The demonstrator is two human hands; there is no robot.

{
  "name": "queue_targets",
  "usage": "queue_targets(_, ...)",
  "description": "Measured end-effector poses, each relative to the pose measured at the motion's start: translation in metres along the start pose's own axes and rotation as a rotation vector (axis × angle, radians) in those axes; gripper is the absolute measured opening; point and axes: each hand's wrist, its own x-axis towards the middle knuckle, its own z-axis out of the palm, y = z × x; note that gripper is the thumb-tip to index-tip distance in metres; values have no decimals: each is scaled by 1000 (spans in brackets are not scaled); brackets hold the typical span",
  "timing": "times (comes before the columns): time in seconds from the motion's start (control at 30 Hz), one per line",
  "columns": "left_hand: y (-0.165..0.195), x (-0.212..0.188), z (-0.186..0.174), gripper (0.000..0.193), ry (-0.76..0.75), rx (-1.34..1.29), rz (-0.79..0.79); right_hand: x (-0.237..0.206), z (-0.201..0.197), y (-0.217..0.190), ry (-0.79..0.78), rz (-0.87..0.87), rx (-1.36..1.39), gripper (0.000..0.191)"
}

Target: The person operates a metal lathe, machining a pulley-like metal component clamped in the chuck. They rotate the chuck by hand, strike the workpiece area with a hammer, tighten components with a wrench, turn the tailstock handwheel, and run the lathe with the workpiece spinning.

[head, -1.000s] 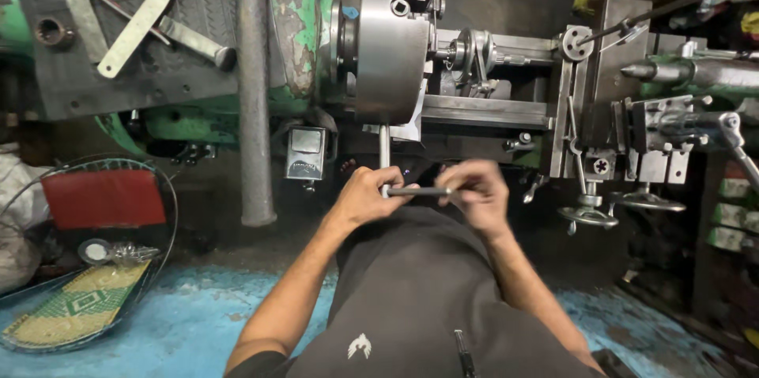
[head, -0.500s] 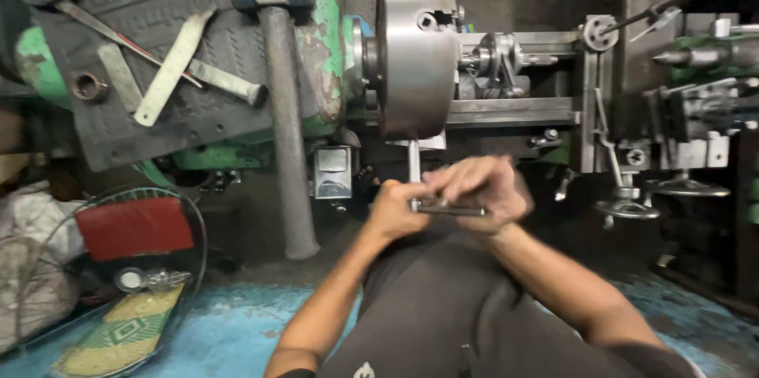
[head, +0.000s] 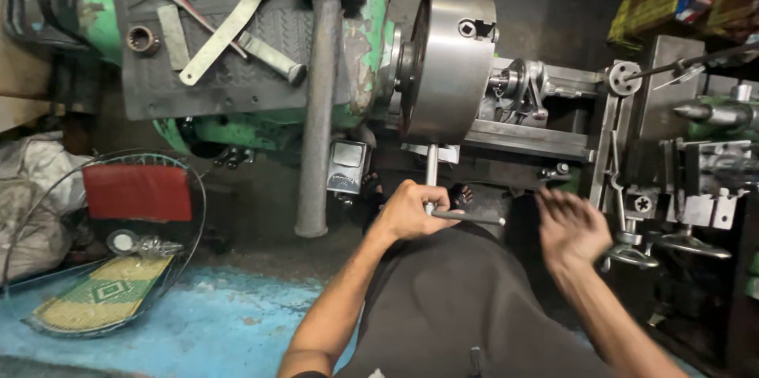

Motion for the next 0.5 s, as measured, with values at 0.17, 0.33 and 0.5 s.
queue_targets(0.17, 2, 0, -6, 29, 16, -54, -15, -32, 98, 64, -882, -190, 204, 48)
queue_targets(0.33, 8, 2, 3, 27, 91, 25, 18, 5, 28, 19, -510, -103, -207, 35)
queue_targets(0.5, 2, 4, 4, 34, 58, 35, -25, 26, -56, -32, 110, 74, -62, 37)
